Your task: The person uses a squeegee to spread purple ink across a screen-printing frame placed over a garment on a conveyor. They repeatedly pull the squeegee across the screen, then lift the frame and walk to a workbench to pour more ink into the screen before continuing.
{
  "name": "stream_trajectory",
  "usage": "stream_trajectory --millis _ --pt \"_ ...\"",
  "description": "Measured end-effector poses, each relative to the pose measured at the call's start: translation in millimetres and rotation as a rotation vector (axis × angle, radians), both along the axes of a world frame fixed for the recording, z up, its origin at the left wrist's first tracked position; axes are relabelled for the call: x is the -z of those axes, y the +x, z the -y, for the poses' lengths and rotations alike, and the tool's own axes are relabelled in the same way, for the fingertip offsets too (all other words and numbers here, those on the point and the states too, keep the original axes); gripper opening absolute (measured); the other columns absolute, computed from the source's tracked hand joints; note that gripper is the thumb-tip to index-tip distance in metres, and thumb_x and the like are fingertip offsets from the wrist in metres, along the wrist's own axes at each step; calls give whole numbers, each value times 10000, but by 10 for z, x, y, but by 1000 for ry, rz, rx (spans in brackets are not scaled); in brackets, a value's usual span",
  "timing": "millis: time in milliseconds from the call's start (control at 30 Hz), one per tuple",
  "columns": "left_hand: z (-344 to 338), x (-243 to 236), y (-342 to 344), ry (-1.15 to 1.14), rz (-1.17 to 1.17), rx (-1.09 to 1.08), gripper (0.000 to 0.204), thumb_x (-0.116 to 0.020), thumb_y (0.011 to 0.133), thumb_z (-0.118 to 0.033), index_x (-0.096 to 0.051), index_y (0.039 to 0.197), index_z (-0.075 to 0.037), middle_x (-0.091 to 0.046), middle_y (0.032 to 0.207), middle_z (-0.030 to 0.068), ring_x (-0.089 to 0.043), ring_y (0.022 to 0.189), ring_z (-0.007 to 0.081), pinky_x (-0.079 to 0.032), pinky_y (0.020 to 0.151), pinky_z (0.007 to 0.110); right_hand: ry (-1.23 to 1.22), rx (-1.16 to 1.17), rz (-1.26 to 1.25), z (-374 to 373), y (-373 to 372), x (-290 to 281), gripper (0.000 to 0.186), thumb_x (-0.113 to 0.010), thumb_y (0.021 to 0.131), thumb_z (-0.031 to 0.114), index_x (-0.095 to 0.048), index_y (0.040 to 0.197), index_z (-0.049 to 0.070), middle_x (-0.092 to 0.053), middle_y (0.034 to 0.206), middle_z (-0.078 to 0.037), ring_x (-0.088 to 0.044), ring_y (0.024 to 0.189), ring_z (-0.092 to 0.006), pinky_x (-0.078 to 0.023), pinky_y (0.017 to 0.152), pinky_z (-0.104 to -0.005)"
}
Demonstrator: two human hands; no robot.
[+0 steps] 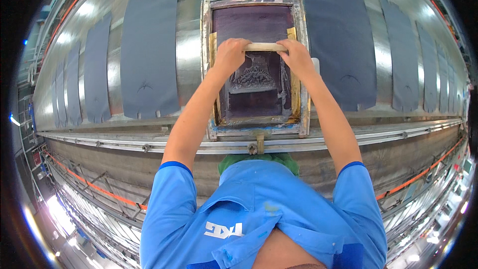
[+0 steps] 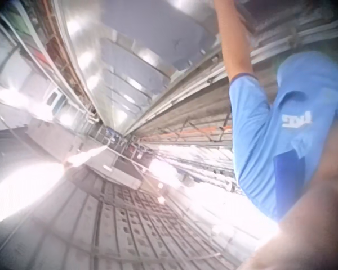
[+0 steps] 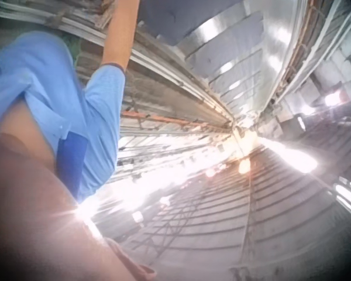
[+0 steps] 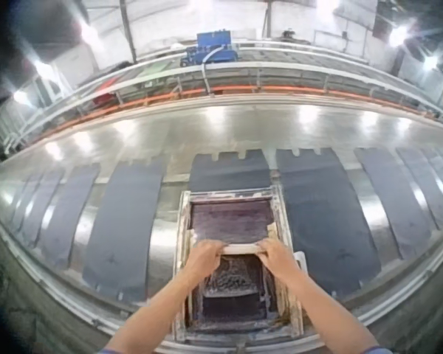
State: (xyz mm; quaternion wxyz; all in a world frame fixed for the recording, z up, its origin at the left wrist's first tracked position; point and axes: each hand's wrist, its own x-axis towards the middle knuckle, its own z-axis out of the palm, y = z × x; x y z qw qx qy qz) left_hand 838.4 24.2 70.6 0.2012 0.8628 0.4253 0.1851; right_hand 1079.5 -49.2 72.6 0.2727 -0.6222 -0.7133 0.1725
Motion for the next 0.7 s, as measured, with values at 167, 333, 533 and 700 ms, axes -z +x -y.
stream_trajectory --millis 167,333,533,700 --pt "350 127 -59 -17 -32 56 334 -564 771 32 -733 1041 -69 -726 927 160 -689 892 370 -542 794 468 -92 27 -21 394 -99 156 279 -727 836 127 -694 1095 28 -697 1057 -162 -635 1030 -376 -500 900 -450" --pt "1343 229 -376 -5 17 80 318 -576 760 75 -725 1018 -35 -734 985 162 -704 915 347 -545 832 461 -109 6 -11 1472 -362 161 310 -756 817 149 -700 1104 43 -673 1134 -155 -634 1057 -367 -498 940 -436" --pt "1700 34 -410 -27 43 25 358 -595 777 42 -685 1112 -46 -706 1157 109 -634 1126 305 -472 974 436 -86 377 -275 1095 448 193 448 -777 847 303 -671 1220 78 -661 1183 -133 -623 1124 -279 -485 934 -414" --pt "1927 195 -457 46 5 41 367 -579 815 4 -666 1168 -48 -678 1230 107 -597 1192 309 -448 1026 435 -142 601 -404 608 682 662 309 -629 969 322 -685 1187 109 -692 1128 -150 -651 1026 -281 -486 898 -391"
